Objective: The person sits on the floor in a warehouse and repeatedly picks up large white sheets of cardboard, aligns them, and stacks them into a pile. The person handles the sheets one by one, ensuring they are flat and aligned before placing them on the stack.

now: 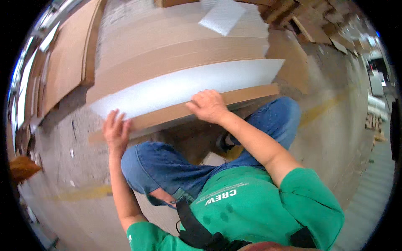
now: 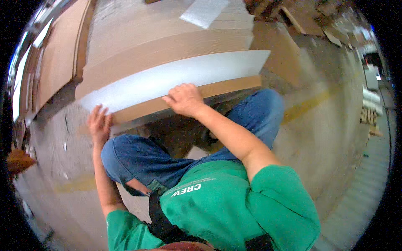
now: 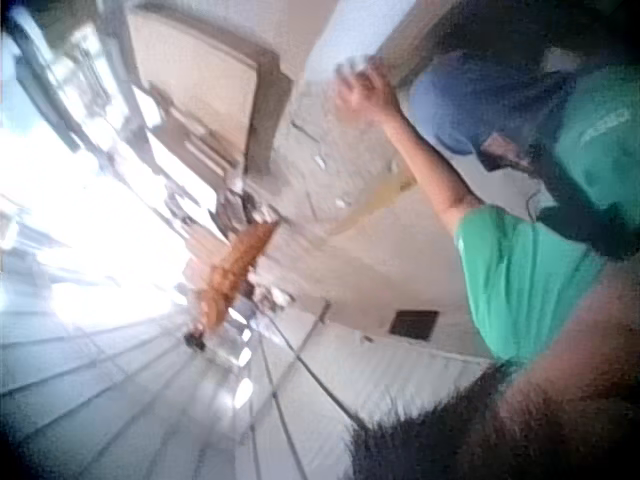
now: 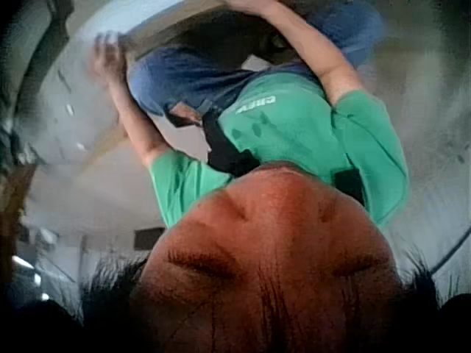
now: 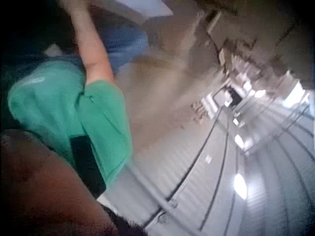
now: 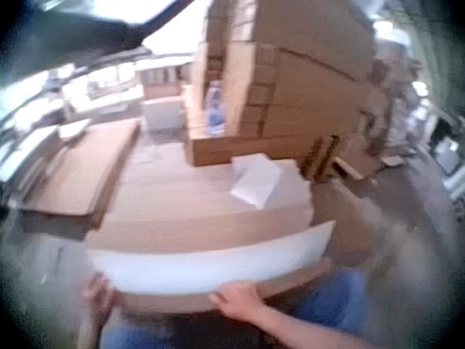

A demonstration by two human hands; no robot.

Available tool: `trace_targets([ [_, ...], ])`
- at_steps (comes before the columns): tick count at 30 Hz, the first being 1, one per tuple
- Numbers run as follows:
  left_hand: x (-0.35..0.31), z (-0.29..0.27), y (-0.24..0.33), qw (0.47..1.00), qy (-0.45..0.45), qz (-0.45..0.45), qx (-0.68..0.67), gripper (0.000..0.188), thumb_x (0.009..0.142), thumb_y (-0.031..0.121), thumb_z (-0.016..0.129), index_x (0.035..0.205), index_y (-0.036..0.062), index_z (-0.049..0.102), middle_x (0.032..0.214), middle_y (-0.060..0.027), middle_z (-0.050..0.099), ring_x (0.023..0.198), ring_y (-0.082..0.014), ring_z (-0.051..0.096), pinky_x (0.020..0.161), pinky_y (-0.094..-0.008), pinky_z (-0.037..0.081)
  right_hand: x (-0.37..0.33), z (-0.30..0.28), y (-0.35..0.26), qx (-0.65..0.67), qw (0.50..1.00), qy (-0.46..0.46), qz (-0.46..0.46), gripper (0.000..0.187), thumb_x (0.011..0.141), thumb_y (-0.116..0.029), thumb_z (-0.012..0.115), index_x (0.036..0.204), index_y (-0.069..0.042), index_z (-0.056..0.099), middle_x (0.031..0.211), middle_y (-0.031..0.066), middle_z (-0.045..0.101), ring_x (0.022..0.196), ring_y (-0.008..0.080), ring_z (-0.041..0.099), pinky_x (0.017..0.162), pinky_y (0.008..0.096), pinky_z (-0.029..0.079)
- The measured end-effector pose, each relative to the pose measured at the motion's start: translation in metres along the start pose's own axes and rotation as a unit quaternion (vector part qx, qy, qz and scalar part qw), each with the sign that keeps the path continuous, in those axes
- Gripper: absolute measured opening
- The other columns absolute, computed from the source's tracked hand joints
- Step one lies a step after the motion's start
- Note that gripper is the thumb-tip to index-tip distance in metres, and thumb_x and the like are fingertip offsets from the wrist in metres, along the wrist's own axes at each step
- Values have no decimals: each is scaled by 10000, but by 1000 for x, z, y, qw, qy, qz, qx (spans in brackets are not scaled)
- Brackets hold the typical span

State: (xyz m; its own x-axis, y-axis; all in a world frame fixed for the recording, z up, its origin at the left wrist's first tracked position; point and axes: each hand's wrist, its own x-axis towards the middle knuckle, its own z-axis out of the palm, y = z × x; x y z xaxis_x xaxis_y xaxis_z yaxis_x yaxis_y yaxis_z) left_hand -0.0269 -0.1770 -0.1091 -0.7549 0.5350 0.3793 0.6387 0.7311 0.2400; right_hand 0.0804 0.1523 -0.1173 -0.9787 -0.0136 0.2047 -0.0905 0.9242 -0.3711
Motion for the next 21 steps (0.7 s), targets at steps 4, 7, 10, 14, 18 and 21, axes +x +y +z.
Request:
trace_targets([
  [4,13,31,70,997,-65,5,-52,217,828,265,587,863,51,608,792,-102,598,785,-268,550,760,-356,398,-23,-7,47,93,988,86,-92,256,817,-333,547,811,-81,592,838,90,597,815,272,551,772,415,412],
  [7,-1,6,41,998,-52,-4,-45,225,833,278,576,780,60,577,721,-89,577,701,-263,532,695,-363,385,-10,-32,77,-22,991,107,-76,185,818,-219,530,909,-73,596,935,99,603,900,261,554,836,400,419],
  [10,-7,2,36,998,-61,-19,-20,220,836,271,570,765,63,568,707,-85,571,693,-265,530,697,-364,384,-9,-87,178,-68,968,105,217,294,833,-169,480,1093,-67,572,1107,129,574,985,325,530,882,425,404],
  [14,-7,6,39,998,-59,-10,-14,202,836,254,562,771,63,561,726,-89,568,709,-264,531,699,-363,384,-52,-115,285,-219,935,23,277,325,793,-156,536,1117,-131,549,1139,101,548,1101,346,438,903,426,393],
  [18,-7,0,40,999,-47,-7,-1,182,835,247,556,811,67,568,874,-108,579,803,-266,540,752,-370,388,-48,-128,299,-195,947,-79,244,221,747,-171,592,955,-96,577,1046,111,574,1036,316,477,844,413,419],
  [21,-9,2,41,998,-52,-10,19,180,837,246,550,842,67,571,1038,-127,554,913,-291,527,822,-384,384,-45,-149,293,-99,941,-144,290,196,729,-207,619,839,-55,561,932,120,594,918,298,532,757,394,440],
])
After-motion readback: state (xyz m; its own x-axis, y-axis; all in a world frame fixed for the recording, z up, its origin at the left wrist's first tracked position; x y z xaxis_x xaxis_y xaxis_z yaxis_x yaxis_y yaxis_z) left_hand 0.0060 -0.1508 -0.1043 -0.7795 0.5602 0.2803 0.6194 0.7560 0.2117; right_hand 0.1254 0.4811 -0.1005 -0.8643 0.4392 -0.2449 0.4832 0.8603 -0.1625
